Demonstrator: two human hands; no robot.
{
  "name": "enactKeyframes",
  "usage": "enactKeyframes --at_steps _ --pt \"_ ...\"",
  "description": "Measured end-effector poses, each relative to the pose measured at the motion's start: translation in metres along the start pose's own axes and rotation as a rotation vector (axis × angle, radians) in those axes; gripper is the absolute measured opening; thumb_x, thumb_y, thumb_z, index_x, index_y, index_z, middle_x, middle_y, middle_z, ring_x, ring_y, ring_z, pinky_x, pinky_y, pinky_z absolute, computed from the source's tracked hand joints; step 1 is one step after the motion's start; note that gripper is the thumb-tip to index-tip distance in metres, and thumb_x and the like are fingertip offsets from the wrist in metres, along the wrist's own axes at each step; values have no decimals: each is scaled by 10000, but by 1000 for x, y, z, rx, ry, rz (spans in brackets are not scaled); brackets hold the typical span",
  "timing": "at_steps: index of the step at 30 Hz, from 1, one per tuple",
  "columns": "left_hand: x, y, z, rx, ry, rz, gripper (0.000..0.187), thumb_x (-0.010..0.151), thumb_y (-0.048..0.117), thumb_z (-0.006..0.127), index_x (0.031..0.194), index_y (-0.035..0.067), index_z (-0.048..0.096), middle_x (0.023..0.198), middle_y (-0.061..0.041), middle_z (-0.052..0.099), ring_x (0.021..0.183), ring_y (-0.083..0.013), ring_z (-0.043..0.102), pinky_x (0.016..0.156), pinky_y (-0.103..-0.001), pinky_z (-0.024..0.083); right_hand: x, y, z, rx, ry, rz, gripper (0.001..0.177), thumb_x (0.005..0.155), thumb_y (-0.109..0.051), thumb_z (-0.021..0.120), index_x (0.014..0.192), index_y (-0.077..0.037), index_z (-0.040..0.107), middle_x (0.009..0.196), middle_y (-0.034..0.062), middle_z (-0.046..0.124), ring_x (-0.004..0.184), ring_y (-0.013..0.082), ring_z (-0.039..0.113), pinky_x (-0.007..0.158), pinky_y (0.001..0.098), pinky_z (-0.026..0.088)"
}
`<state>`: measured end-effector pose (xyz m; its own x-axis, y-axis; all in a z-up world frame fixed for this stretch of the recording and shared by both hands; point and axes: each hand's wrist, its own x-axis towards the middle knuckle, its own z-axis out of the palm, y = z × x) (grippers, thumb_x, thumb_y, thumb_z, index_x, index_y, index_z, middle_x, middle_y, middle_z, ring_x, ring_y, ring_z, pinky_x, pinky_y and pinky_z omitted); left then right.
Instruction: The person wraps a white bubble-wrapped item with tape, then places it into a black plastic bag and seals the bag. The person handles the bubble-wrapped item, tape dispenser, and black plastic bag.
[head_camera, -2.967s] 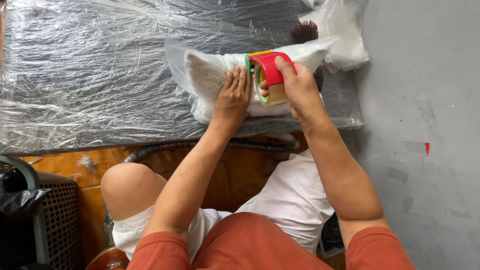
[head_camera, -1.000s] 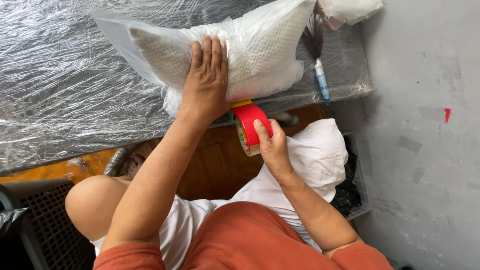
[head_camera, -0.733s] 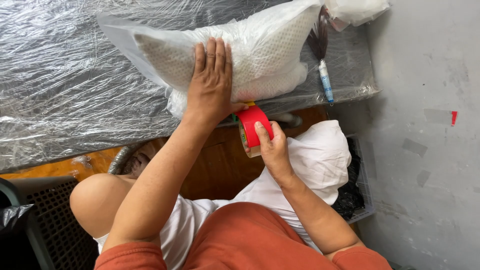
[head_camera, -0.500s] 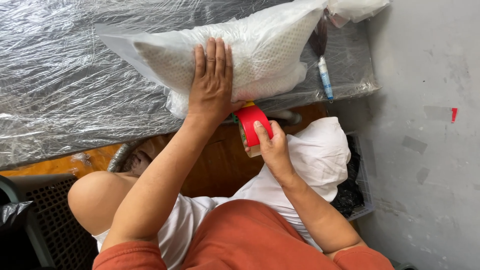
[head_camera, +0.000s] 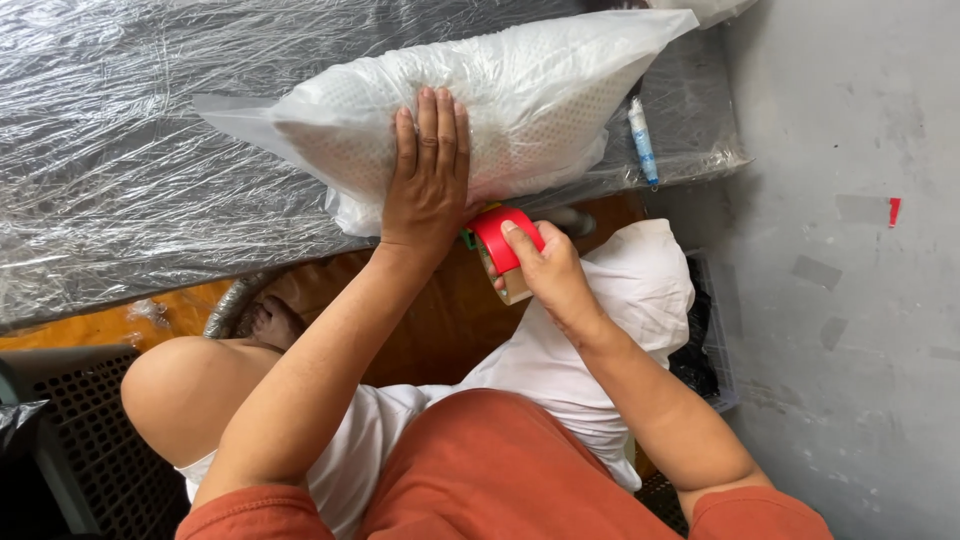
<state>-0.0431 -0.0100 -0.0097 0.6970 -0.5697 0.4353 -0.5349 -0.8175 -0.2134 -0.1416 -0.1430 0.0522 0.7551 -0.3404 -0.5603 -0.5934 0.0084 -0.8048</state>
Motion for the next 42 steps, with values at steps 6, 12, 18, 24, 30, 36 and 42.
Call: enactKeyframes --at_steps 6,12,18,24,30,36,42 --pt "1 0 -2 24 100 -24 451 1107 6 261 1496 -120 453 1524 -321 446 1419 -480 413 1207 -588 334 1 -15 0 17 -60 59 301 984 -323 622 934 -52 503 733 204 699 518 249 643 457 321 505" --pt "3 -3 -2 -87 -29 -27 1285 735 718 829 1557 -143 346 1598 -339 347 1491 -487 310 1241 -614 228 13 11 3 120 -186 60 347 1018 -308 584 840 -11 579 660 174 654 496 210 603 466 308 491" --pt "7 -11 5 15 -21 -23 1327 729 850 728 1567 -117 379 1600 -321 366 1494 -472 308 1242 -613 196 -6 26 -44 94 -221 20 317 961 -303 651 1015 1 576 774 235 708 549 270 665 490 348 577" --pt "15 -18 3 -117 -32 -28 1303 716 775 763 1562 -135 369 1600 -340 360 1502 -490 277 1244 -631 166 17 -22 -170 -66 132 -409 375 977 -381 672 1162 -59 618 987 110 738 775 160 715 692 254 591" --pt "13 -12 -4 -128 -139 -67 1337 642 686 830 1571 -122 310 1631 -333 269 1542 -480 166 1271 -615 28 211 37 -295 -758 664 -734 368 1052 -512 790 1137 -177 663 918 55 747 904 335 725 806 449 529" --pt "14 -10 -4 -119 -156 -80 1352 620 683 834 1573 -105 289 1630 -318 275 1545 -462 171 1282 -599 26 333 88 -349 -1050 847 -779 396 976 -510 818 1151 -193 658 965 60 751 963 326 719 904 452 432" --pt "12 -9 -2 -94 -147 -72 1360 613 691 832 1567 -111 289 1630 -320 271 1546 -465 170 1284 -604 36 347 100 -348 -1143 667 -804 436 936 -499 831 1135 -126 724 1036 120 687 1014 372 672 867 509 500"
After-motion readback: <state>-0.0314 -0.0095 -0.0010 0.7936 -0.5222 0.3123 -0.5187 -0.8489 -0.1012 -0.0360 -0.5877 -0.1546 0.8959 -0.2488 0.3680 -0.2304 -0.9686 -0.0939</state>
